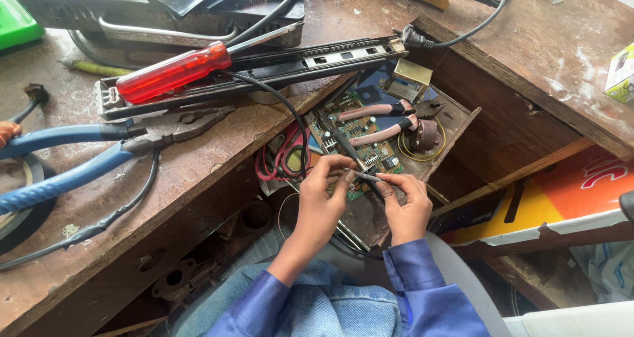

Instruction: The person uses a soldering iron and pliers to solder wires to a circuit board. They then use a utility knife to strip the insulation from a black cable and prepare the wires for further connection.

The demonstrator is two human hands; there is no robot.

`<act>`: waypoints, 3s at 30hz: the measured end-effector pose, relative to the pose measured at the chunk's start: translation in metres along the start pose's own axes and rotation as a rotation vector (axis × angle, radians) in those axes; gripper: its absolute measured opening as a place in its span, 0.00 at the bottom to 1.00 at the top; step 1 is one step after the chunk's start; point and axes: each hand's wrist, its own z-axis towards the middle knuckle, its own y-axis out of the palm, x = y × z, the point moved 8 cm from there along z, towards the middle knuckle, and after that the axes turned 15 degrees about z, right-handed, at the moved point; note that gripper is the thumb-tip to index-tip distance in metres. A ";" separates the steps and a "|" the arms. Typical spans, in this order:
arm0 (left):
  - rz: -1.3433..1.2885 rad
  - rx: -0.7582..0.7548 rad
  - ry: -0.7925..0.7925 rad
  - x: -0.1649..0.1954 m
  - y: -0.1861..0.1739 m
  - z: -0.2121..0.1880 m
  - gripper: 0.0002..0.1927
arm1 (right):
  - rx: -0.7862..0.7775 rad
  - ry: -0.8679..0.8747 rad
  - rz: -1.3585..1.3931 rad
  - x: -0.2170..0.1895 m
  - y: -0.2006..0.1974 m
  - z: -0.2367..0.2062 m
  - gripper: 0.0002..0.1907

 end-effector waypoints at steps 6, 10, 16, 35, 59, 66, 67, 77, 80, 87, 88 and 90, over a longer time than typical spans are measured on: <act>0.215 0.424 0.061 0.016 -0.044 -0.009 0.11 | 0.153 0.292 0.145 0.037 -0.010 -0.005 0.09; 0.010 0.555 -0.110 0.004 -0.067 -0.009 0.08 | 0.117 0.140 0.051 0.025 -0.007 -0.002 0.08; 0.223 0.615 0.029 0.050 -0.096 -0.006 0.08 | 0.103 0.101 0.023 0.023 -0.007 -0.001 0.07; 1.584 0.575 -0.429 0.032 -0.349 0.037 0.13 | 0.112 0.048 -0.057 0.010 -0.005 -0.001 0.06; 0.874 0.009 0.430 0.056 0.008 -0.051 0.31 | 0.095 0.075 0.018 0.026 0.000 0.005 0.08; 1.028 0.181 0.462 0.061 -0.002 -0.065 0.23 | 0.091 0.023 0.004 0.015 0.000 0.003 0.06; 1.062 0.201 0.466 0.063 -0.003 -0.065 0.22 | 0.086 -0.002 -0.007 0.012 0.000 0.004 0.05; 1.027 0.262 0.462 0.072 -0.012 -0.067 0.18 | 0.064 0.055 0.068 0.008 0.003 0.004 0.06; 0.970 0.231 0.416 0.073 -0.010 -0.067 0.20 | 0.074 0.058 0.083 0.008 0.003 0.004 0.07; 0.972 0.279 0.299 0.074 -0.010 -0.069 0.21 | 0.086 0.074 0.102 0.006 0.002 0.005 0.07; 0.975 0.279 0.313 0.075 -0.009 -0.070 0.22 | 0.093 0.077 0.113 0.006 0.003 0.005 0.07; 0.921 0.237 0.306 0.071 -0.005 -0.071 0.22 | 0.103 0.095 0.108 0.005 0.003 0.005 0.06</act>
